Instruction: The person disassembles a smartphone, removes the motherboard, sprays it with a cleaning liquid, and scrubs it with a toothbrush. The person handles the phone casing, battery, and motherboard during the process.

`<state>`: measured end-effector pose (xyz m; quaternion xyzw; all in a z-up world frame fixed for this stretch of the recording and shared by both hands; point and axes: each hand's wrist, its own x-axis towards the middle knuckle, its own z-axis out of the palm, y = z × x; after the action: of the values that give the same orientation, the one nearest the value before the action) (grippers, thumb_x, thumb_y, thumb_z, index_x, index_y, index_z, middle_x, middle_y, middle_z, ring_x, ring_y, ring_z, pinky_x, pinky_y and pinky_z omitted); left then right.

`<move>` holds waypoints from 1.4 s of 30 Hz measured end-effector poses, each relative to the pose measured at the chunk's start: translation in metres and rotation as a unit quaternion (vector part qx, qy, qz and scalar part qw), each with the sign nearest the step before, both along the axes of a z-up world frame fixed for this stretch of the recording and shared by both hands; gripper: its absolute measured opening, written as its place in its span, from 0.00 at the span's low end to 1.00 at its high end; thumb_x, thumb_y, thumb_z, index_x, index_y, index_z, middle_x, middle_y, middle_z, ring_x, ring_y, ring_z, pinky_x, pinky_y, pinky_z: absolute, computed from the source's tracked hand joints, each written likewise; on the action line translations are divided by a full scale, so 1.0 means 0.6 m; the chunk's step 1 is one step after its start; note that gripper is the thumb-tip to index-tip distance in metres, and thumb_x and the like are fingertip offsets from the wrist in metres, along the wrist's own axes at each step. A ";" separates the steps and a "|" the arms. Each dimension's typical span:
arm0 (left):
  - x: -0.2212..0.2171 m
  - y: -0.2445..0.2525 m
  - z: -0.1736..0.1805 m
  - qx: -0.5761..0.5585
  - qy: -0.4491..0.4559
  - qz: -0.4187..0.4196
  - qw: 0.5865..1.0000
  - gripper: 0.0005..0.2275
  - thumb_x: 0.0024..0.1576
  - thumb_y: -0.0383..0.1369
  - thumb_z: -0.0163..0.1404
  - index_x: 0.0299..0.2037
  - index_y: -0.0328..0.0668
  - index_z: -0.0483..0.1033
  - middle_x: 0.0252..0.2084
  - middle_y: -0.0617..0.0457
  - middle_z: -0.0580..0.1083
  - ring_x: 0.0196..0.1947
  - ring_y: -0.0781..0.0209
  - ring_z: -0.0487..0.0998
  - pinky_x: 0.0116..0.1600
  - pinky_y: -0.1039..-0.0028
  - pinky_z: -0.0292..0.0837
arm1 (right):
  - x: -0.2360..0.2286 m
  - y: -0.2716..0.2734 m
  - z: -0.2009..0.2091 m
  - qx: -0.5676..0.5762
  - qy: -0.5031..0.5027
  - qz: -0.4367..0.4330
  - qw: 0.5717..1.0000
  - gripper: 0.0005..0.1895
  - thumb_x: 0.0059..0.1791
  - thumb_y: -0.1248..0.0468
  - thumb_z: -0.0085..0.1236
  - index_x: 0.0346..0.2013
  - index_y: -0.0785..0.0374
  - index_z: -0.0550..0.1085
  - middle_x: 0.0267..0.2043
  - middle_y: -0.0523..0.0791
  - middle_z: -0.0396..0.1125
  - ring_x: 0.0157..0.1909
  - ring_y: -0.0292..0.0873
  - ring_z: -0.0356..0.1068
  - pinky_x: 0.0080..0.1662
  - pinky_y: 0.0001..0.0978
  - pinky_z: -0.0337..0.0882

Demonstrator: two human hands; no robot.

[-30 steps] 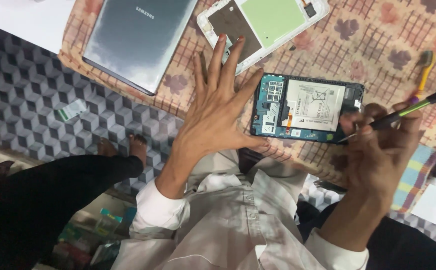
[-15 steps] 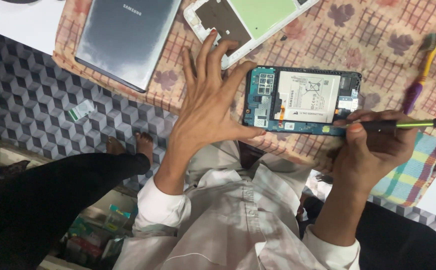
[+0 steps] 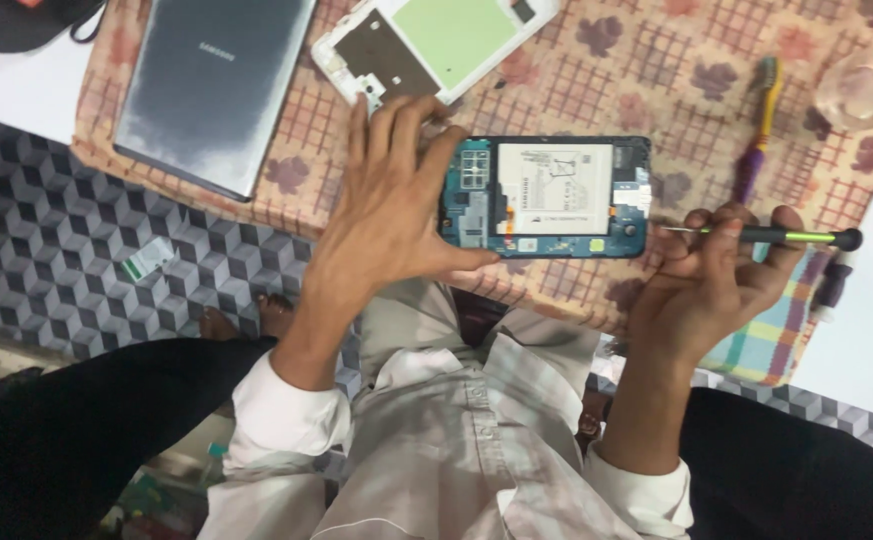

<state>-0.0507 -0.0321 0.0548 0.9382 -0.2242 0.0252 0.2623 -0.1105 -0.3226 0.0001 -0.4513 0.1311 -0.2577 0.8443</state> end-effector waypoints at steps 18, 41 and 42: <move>0.023 -0.020 0.024 0.085 0.023 -0.017 0.996 0.54 0.20 0.58 0.73 0.57 0.29 0.70 0.51 0.41 0.70 0.56 0.43 0.67 0.64 0.47 0.57 | -0.002 0.001 -0.004 0.007 -0.004 -0.015 1.000 0.24 0.62 0.73 0.51 0.69 0.61 0.54 0.52 0.52 0.68 0.47 0.44 0.75 0.45 0.38 0.82; -0.009 0.021 -0.027 -0.118 0.051 -0.024 0.991 0.38 0.34 0.39 0.71 0.60 0.45 0.74 0.67 0.51 0.66 0.70 0.46 0.60 0.76 0.50 0.45 | -0.026 -0.018 -0.011 -0.296 0.000 0.008 0.955 0.27 0.62 0.78 0.66 0.65 0.62 0.57 0.48 0.49 0.68 0.45 0.44 0.76 0.47 0.35 0.84; -0.010 0.021 -0.027 -0.115 0.049 -0.026 0.992 0.38 0.35 0.39 0.71 0.61 0.45 0.74 0.68 0.50 0.65 0.70 0.45 0.59 0.77 0.49 0.44 | -0.028 -0.026 -0.011 -0.312 -0.006 0.020 0.950 0.27 0.62 0.77 0.67 0.65 0.63 0.58 0.47 0.49 0.69 0.45 0.45 0.77 0.47 0.35 0.83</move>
<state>-0.0569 -0.0195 0.0387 0.8959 -0.2309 -0.0024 0.3795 -0.1275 -0.3381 -0.0063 -0.6927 0.0302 -0.2718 0.6674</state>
